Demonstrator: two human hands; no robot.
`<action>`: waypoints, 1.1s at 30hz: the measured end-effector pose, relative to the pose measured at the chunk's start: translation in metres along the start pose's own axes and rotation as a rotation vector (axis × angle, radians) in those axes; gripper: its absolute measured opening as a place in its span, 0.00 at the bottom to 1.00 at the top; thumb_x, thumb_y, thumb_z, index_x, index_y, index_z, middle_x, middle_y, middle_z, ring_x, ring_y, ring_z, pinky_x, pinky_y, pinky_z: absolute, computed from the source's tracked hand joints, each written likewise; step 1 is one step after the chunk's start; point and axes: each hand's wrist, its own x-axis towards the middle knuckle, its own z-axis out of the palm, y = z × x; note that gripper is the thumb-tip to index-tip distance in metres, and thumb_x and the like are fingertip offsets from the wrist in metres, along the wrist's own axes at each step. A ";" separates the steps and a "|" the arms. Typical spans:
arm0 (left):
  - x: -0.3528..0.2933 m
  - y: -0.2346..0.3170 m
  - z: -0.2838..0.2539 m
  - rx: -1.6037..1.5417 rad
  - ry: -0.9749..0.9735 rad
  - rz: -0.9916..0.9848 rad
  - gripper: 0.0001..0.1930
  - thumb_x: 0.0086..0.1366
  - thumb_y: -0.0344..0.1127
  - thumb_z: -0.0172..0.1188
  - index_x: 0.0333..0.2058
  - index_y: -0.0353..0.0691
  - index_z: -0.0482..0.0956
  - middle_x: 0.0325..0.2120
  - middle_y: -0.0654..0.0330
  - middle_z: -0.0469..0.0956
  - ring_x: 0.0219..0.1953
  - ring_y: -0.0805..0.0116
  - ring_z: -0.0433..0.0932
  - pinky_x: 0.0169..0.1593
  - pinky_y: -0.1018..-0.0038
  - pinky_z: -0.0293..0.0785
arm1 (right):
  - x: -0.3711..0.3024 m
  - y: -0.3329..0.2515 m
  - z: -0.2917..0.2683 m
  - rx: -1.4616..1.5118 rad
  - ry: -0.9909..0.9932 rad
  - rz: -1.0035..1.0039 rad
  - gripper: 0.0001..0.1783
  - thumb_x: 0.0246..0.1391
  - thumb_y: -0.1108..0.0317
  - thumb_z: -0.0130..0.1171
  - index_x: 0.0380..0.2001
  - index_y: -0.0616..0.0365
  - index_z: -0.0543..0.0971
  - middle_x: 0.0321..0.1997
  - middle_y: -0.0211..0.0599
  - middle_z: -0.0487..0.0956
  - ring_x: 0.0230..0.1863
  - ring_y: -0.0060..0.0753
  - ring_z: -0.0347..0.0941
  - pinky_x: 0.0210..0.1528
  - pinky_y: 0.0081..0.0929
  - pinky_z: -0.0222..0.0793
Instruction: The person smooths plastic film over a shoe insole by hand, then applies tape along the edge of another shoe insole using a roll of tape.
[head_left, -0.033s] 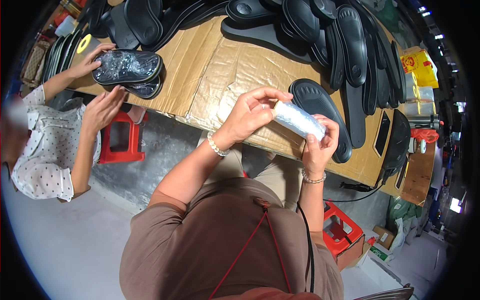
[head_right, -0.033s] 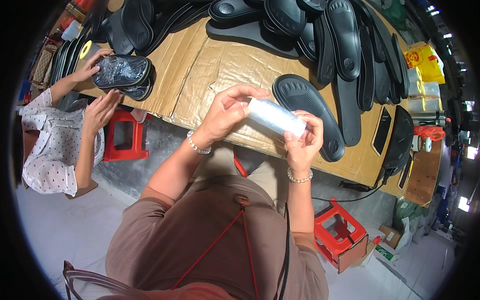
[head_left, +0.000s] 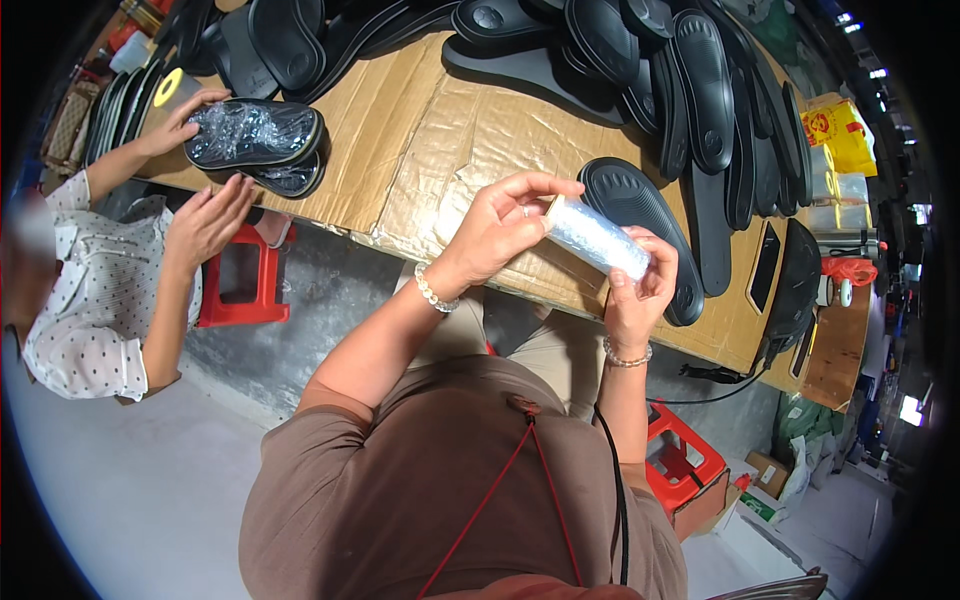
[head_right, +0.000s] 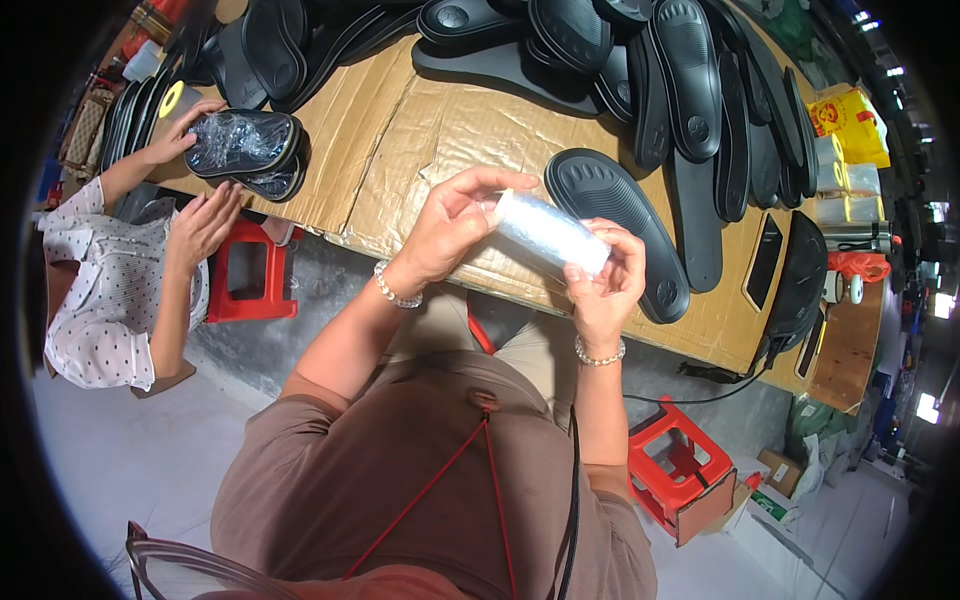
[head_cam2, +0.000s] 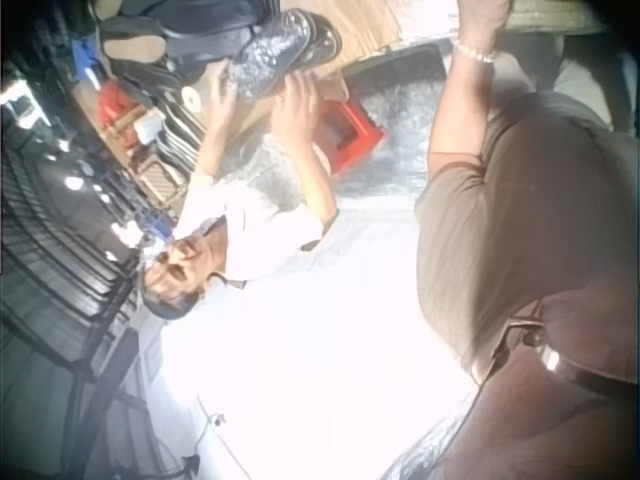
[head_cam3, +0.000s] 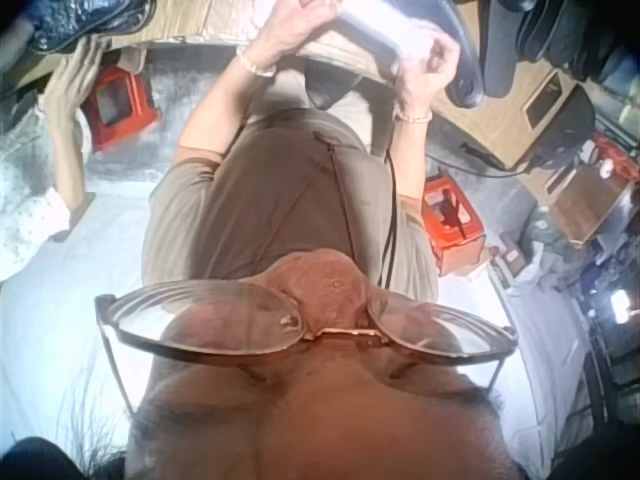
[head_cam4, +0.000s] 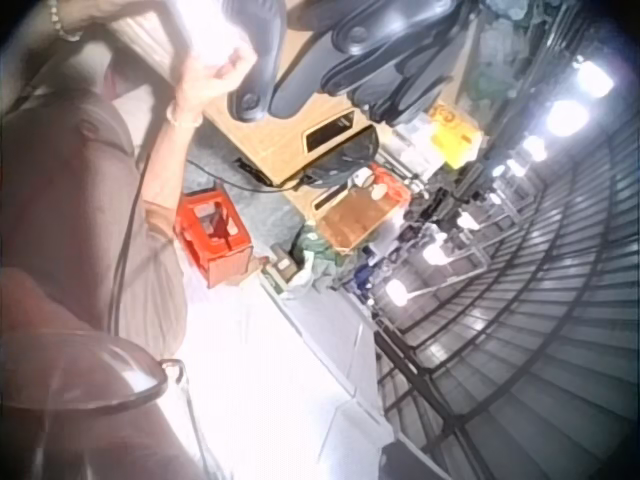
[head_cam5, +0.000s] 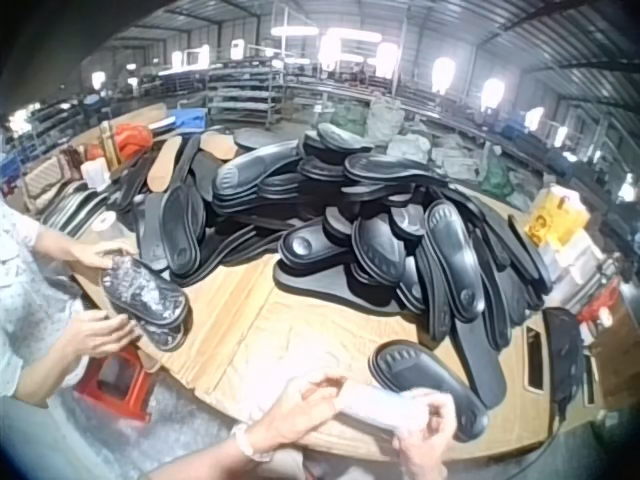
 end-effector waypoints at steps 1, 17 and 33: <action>0.000 0.000 0.001 -0.038 0.043 -0.021 0.22 0.64 0.27 0.59 0.57 0.30 0.75 0.56 0.52 0.78 0.58 0.68 0.77 0.64 0.70 0.72 | 0.001 -0.001 0.002 -0.020 -0.007 -0.034 0.28 0.50 0.70 0.75 0.52 0.60 0.72 0.58 0.47 0.75 0.59 0.32 0.73 0.62 0.33 0.70; -0.002 -0.003 -0.004 -0.023 0.057 0.028 0.28 0.63 0.33 0.62 0.62 0.32 0.69 0.59 0.47 0.75 0.63 0.59 0.75 0.69 0.61 0.68 | 0.003 -0.008 0.006 0.134 -0.044 0.197 0.29 0.64 0.68 0.63 0.63 0.70 0.69 0.52 0.45 0.79 0.50 0.33 0.81 0.45 0.38 0.87; 0.000 -0.004 -0.006 -0.058 0.030 -0.056 0.30 0.64 0.30 0.57 0.66 0.32 0.67 0.59 0.47 0.76 0.59 0.61 0.78 0.66 0.63 0.71 | 0.002 -0.002 -0.003 0.068 -0.149 -0.003 0.20 0.49 0.88 0.53 0.45 0.58 0.75 0.69 0.54 0.70 0.64 0.38 0.71 0.65 0.31 0.66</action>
